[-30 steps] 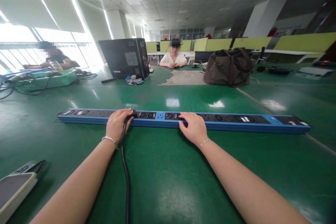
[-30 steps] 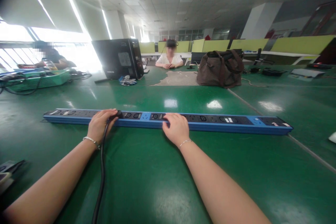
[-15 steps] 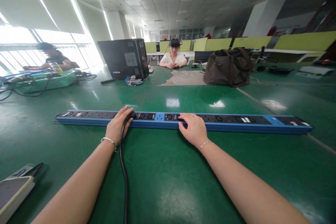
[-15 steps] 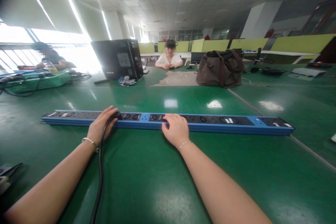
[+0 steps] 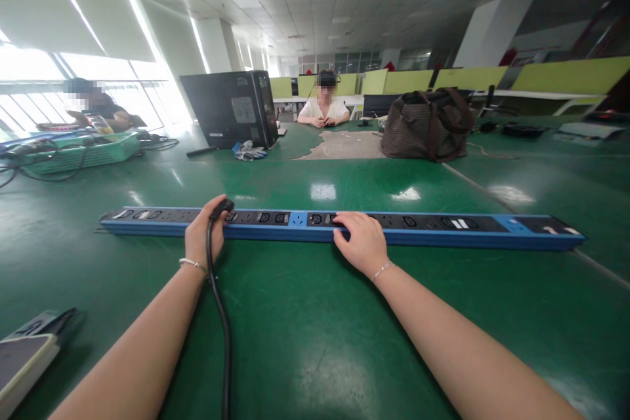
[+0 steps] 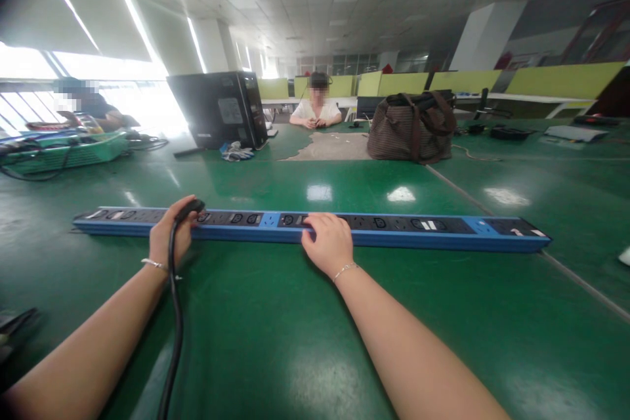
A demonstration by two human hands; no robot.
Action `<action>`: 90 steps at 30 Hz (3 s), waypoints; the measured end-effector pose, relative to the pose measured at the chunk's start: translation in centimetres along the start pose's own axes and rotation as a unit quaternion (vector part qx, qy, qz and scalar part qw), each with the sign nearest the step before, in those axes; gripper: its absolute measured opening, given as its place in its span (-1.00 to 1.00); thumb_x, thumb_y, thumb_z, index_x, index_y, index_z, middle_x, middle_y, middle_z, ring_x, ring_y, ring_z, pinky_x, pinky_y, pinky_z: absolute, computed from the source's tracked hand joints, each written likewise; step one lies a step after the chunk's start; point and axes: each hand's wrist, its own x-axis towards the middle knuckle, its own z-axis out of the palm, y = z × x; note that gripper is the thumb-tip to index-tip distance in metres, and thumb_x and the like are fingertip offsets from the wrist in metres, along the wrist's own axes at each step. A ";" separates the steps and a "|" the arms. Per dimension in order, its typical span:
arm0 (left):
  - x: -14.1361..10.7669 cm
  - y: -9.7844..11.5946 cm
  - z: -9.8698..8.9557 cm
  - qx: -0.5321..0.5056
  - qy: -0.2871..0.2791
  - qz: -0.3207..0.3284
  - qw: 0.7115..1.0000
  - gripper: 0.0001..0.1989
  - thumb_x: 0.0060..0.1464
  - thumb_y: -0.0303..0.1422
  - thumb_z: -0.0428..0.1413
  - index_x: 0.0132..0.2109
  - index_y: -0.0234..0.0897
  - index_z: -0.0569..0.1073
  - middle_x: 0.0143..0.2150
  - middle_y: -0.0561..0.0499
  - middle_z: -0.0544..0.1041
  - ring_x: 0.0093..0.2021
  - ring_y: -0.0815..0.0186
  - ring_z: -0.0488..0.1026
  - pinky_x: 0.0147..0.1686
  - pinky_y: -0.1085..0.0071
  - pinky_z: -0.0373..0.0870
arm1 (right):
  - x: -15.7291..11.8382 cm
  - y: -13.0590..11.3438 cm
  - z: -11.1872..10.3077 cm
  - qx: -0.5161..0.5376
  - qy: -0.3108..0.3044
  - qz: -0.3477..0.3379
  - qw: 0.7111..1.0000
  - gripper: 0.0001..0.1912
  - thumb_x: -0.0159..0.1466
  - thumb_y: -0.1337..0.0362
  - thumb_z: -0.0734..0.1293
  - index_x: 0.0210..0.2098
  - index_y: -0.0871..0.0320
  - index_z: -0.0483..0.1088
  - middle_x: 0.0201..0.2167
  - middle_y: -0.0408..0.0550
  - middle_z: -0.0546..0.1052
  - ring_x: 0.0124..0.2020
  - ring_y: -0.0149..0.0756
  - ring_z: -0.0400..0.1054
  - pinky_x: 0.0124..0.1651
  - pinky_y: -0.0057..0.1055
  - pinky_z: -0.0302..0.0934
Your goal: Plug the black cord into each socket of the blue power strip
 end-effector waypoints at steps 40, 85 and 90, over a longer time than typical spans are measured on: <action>-2.5 10.9 5.0 0.159 -0.219 0.234 0.934 -0.67 0.21 -0.33 -0.12 0.09 -0.20 0.30 0.01 -0.10 0.48 -0.06 0.18 0.43 -0.12 0.24 0.34 | -0.2 -3.9 -0.3 0.083 0.018 -0.085 0.993 -0.69 0.29 0.26 0.14 -0.05 0.14 0.39 0.00 -0.05 0.48 0.06 -0.24 0.25 0.14 -0.25 0.05; -2.5 9.3 6.1 0.007 -0.185 0.209 0.960 -0.68 0.15 -0.32 -0.02 0.04 -0.27 0.33 -0.07 -0.09 0.49 -0.06 0.25 0.43 -0.06 0.30 0.37 | 0.0 -4.7 1.8 0.056 0.032 -0.057 0.996 -0.50 0.23 0.35 0.15 0.16 0.31 0.22 0.16 0.08 0.33 0.22 -0.18 0.09 0.24 -0.17 -0.03; -2.2 9.3 5.9 0.065 -0.179 0.200 0.961 -0.69 0.15 -0.25 -0.01 0.02 -0.19 0.38 -0.08 -0.03 0.54 -0.08 0.23 0.46 -0.08 0.29 0.36 | 0.1 -3.6 2.5 0.020 -0.017 0.003 1.000 -0.47 0.17 0.36 0.18 0.14 0.34 0.24 0.10 0.13 0.38 0.15 -0.13 0.19 0.21 -0.18 0.01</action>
